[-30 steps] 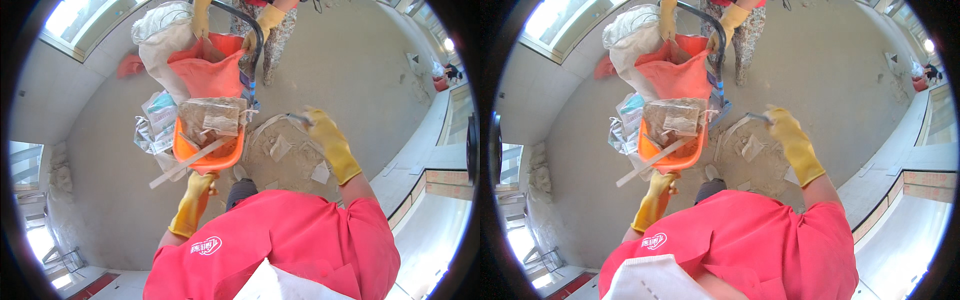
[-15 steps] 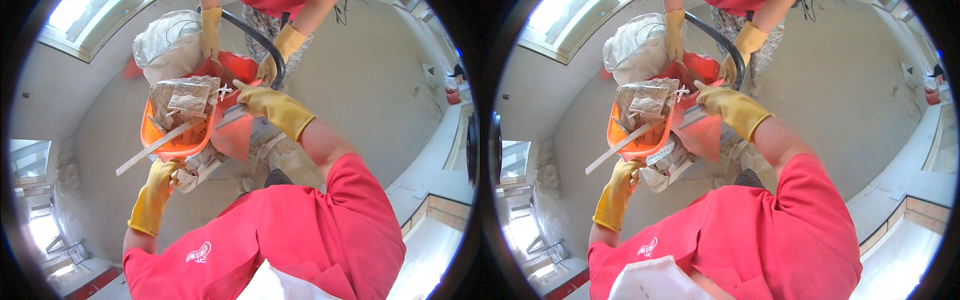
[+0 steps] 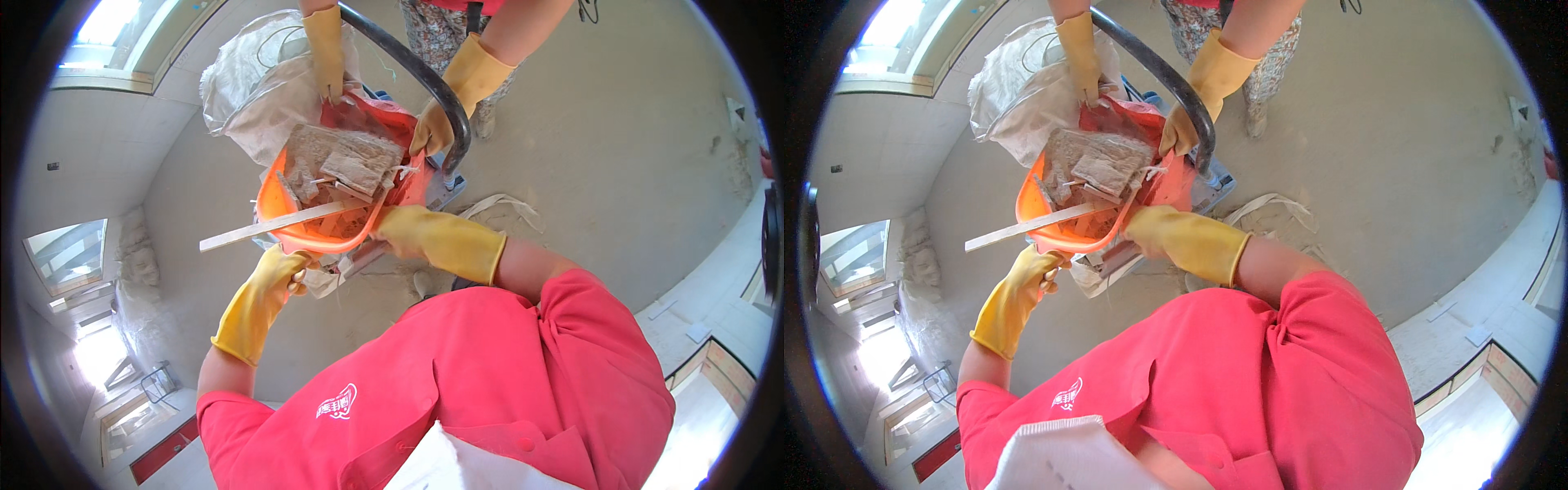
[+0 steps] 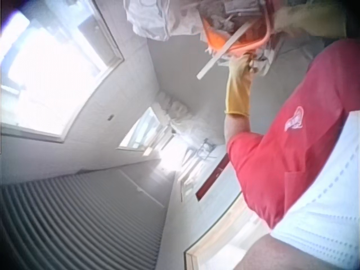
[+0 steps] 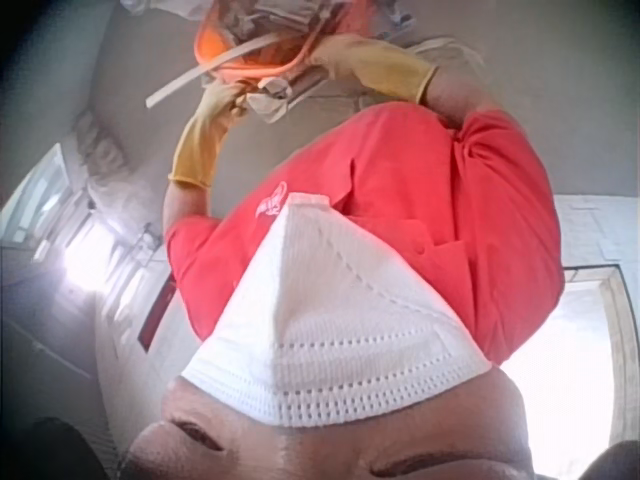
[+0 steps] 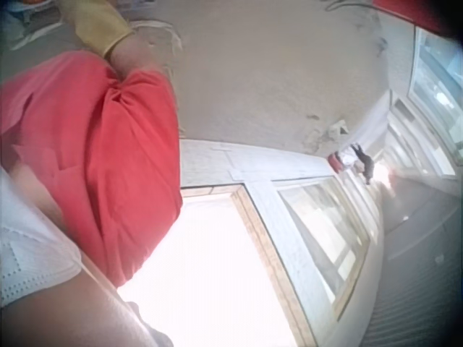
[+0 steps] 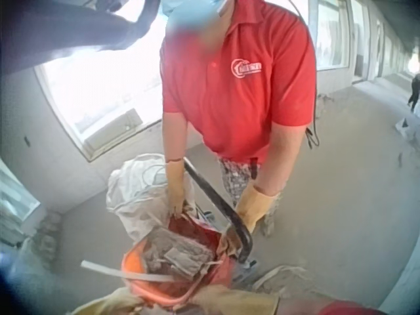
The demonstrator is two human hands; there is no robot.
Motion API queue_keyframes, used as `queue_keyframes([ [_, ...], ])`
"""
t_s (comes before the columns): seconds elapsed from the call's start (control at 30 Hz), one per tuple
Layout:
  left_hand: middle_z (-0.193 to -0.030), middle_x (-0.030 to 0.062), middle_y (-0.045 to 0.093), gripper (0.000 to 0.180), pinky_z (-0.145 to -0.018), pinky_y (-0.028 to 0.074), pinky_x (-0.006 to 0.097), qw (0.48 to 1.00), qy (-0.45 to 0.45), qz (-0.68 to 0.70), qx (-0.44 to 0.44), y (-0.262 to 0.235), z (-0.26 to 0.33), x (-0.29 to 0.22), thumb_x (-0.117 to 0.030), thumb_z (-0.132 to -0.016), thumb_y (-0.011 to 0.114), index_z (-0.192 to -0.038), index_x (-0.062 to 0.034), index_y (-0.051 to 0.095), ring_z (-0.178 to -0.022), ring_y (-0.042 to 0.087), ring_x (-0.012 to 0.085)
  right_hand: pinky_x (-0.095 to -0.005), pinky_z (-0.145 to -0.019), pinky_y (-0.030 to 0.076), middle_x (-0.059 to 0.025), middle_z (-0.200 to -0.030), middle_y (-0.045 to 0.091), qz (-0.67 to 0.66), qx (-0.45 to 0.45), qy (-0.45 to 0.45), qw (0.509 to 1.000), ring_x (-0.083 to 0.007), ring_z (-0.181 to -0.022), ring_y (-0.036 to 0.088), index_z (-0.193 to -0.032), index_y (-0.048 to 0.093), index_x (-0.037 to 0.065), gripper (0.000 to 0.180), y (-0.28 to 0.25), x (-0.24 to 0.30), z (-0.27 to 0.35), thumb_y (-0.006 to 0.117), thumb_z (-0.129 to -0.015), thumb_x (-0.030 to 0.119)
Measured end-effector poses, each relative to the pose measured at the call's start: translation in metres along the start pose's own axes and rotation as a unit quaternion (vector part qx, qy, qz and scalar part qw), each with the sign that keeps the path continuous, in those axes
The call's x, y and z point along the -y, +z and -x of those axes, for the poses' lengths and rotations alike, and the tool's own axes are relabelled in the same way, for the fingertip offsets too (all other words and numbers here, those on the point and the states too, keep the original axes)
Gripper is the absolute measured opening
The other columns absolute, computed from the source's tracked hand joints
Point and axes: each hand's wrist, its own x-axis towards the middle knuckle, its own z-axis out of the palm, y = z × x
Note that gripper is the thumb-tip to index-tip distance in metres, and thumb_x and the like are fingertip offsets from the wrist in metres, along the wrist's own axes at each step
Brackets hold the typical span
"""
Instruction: The person picks up pieces of floor debris by hand and using a dustpan, placing them into large bags. They use a metal scraper to loosen stuck material and eventually move the bags onto a cart.
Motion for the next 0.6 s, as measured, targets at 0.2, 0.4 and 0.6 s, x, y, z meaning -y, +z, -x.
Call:
queue_keyframes([
  [0.2, -0.089, 0.0048, 0.06, 0.018, -0.05, 0.039, 0.028, 0.992, -0.022, -0.122, -0.013, -0.008, 0.004, -0.03, -0.007, -0.088, 0.061, -0.104, -0.0045, 0.068, -0.055, 0.04, 0.0086, -0.0454, -0.077, 0.057, -0.014, -0.096, 0.071, 0.195, 0.087, -0.063, 0.975, -0.0384, -0.094, 0.07, -0.095, 0.071, 0.009, 0.016, 0.009, 0.014, 0.018, 0.074, -0.079, 0.011],
  [0.4, -0.089, 0.0079, 0.06, 0.015, -0.046, 0.032, 0.024, 0.972, -0.059, -0.227, 0.01, -0.027, -0.004, -0.059, -0.013, -0.088, 0.07, -0.099, -0.0038, 0.067, -0.051, 0.034, 0.0061, -0.0451, -0.077, 0.057, -0.0157, -0.097, 0.072, 0.161, 0.112, -0.016, 0.98, -0.0392, -0.094, 0.07, -0.097, 0.071, 0.008, 0.018, 0.004, 0.043, 0.031, 0.073, -0.078, 0.008],
  [0.6, -0.076, 0.0036, 0.064, 0.022, -0.051, 0.045, 0.034, 0.886, -0.074, -0.445, 0.105, -0.021, -0.015, -0.132, -0.028, -0.093, 0.066, -0.095, -0.0066, 0.07, -0.052, 0.05, 0.0136, -0.0443, -0.08, 0.057, -0.0163, -0.104, 0.073, 0.073, 0.068, 0.1, 0.99, -0.0393, -0.096, 0.071, -0.099, 0.072, 0.007, 0.017, 0.011, 0.049, 0.034, 0.072, -0.082, 0.01],
])
